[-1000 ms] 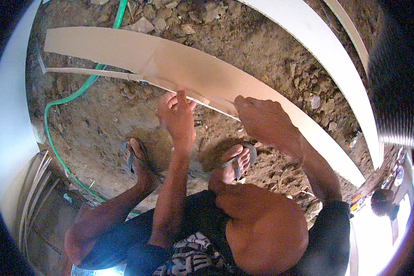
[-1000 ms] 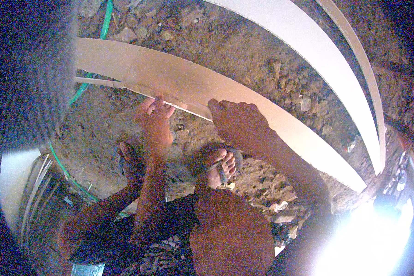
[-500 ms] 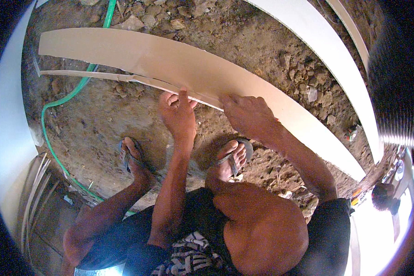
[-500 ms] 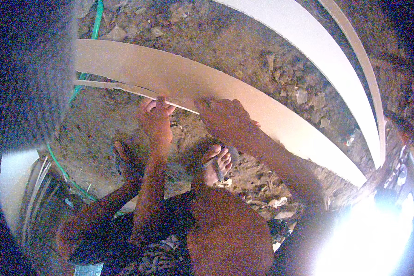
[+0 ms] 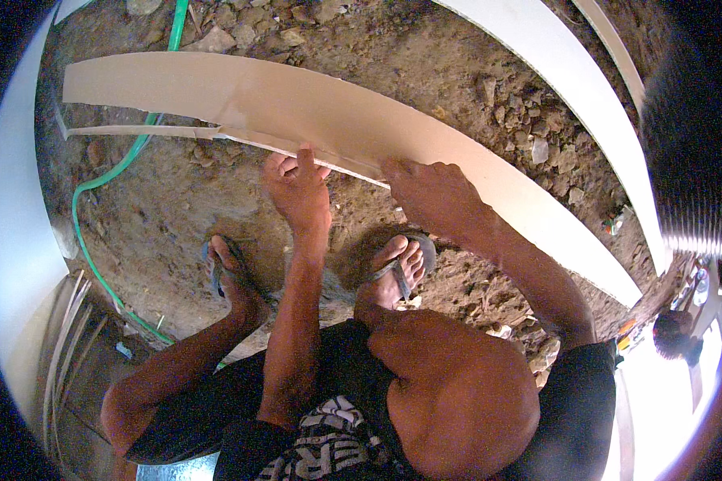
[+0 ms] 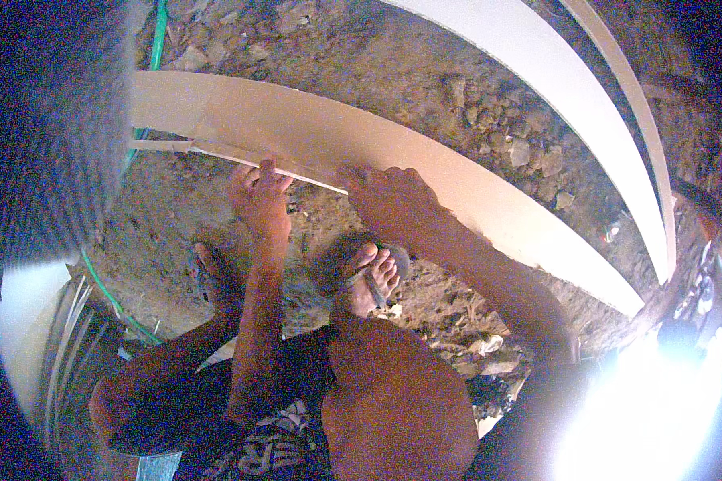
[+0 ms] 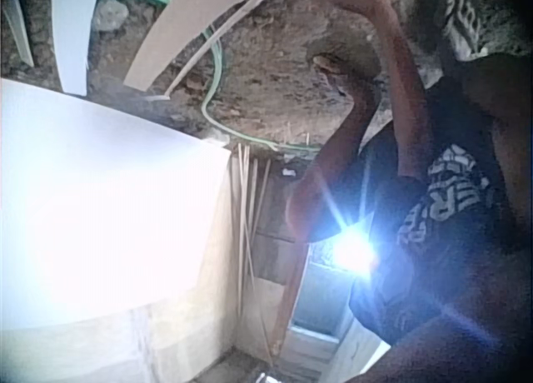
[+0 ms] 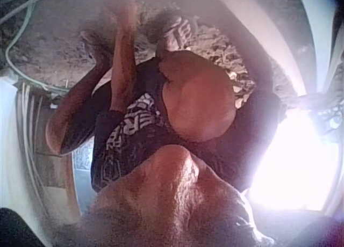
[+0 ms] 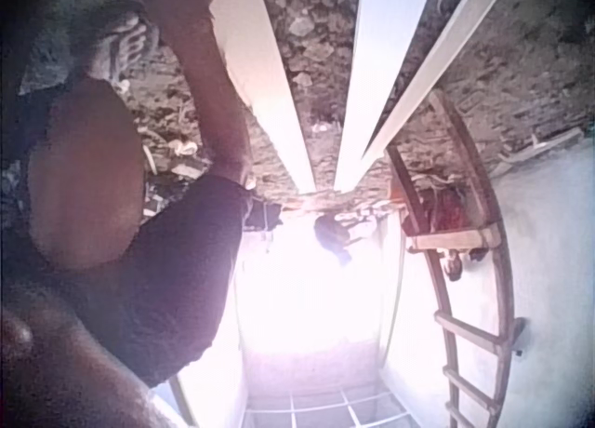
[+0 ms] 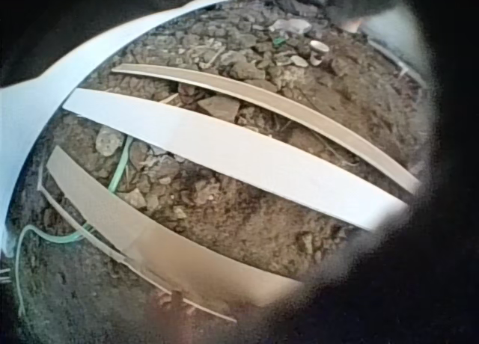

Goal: The person uses a utility knife to score and snap a long plank into smaller pieces. They repeatedly score the plank along a straight line and then apply pressure to snap it apart.

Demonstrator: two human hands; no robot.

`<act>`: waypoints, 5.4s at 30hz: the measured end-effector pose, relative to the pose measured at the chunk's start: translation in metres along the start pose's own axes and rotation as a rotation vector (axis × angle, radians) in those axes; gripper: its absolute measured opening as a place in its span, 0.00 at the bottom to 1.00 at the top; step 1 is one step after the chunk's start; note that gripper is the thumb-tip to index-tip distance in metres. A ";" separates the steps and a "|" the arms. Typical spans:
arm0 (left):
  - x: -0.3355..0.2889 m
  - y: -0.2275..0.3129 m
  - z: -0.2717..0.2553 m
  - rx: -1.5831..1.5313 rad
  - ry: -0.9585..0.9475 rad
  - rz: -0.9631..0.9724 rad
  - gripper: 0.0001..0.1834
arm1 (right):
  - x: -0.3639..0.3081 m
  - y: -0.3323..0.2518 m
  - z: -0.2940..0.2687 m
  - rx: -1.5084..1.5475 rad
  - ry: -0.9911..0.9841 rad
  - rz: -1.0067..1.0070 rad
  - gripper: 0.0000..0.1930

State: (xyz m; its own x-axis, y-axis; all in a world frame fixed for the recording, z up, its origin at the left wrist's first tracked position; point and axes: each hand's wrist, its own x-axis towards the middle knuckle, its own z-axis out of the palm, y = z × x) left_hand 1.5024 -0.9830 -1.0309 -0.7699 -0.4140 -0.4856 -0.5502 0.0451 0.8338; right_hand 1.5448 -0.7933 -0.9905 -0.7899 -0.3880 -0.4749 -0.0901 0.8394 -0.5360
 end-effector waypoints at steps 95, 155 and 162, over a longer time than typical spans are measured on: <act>0.044 -0.044 -0.038 0.127 -0.156 0.182 0.21 | -0.200 0.107 0.052 -0.097 -0.026 0.244 0.08; -0.003 0.031 0.098 1.473 -1.531 1.780 0.61 | -0.337 -0.117 0.135 0.965 1.053 1.603 0.17; 0.001 0.024 0.100 1.470 -1.436 2.007 0.60 | -0.413 -0.077 0.044 0.519 0.994 1.451 0.17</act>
State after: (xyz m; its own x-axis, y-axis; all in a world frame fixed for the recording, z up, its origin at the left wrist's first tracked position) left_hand 1.4565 -0.8916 -1.0376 0.2505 0.9311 -0.2652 0.9680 -0.2367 0.0836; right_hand 1.9043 -0.7142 -0.7835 -0.1074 0.9570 -0.2696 0.9344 0.0045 -0.3562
